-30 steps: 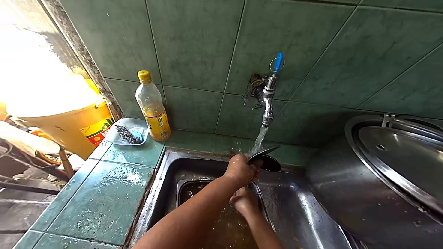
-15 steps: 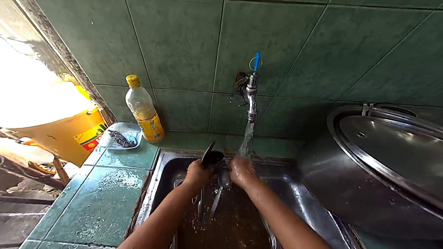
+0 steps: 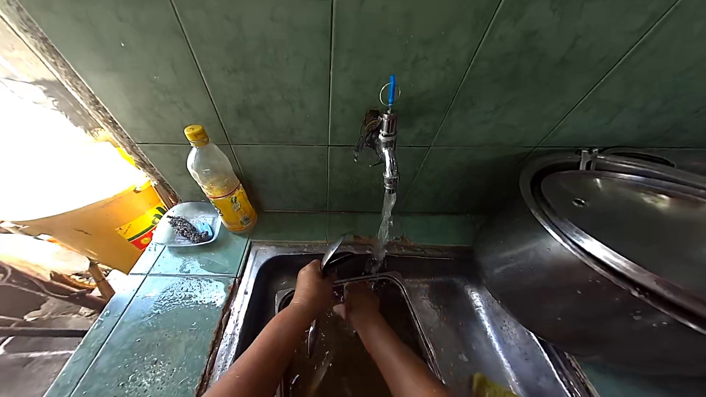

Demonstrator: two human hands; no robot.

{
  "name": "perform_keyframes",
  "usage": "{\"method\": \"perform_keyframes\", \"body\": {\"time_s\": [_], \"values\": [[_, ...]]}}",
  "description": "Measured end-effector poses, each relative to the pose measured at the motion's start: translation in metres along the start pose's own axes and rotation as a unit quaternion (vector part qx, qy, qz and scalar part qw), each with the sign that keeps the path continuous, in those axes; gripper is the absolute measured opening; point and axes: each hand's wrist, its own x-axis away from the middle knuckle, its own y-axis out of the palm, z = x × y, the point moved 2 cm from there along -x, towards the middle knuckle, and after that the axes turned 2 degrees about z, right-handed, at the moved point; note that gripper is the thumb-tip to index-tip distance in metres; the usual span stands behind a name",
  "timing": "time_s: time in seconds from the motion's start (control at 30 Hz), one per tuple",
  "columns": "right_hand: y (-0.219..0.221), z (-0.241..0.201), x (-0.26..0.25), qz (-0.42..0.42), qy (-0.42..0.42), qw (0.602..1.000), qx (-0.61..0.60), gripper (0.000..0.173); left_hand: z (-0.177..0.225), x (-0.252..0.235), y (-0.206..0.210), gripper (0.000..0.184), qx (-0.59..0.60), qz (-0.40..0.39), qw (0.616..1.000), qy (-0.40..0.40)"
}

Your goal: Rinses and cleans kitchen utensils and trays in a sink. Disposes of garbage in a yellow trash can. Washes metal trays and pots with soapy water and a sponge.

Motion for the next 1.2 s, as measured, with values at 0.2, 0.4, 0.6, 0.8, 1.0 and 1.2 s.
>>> {"method": "perform_keyframes", "body": {"time_s": [0.2, 0.4, 0.6, 0.8, 1.0, 1.2], "values": [[0.008, -0.004, 0.021, -0.089, -0.034, 0.992, 0.087, 0.042, -0.014, 0.012, -0.010, 0.022, 0.074, -0.055, 0.994, -0.057], [-0.035, 0.030, 0.014, -0.049, -0.053, 0.997, 0.014, 0.034, -0.014, 0.012, 0.001, 0.028, 0.066, -0.107, 0.991, -0.049], [-0.139, 0.026, 0.038, 0.181, -0.120, 0.976, -0.015, 0.019, 0.016, -0.006, 0.028, 0.023, 0.078, -0.070, 0.994, 0.030], [-0.137, 0.051, 0.071, 0.395, -0.229, 0.844, -0.281, 0.012, 0.062, 0.004, 0.055, 0.026, 0.260, -0.126, 0.954, 0.082], [-0.033, 0.134, 0.044, 0.076, 0.084, 0.985, -0.134, 0.063, 0.078, 0.024, 0.043, 0.023, 0.191, -0.143, 0.965, 0.106], [0.024, 0.161, 0.046, 0.068, 0.137, 0.975, -0.159, 0.046, 0.074, 0.030, 0.037, 0.019, 0.217, -0.150, 0.962, 0.072]]}}
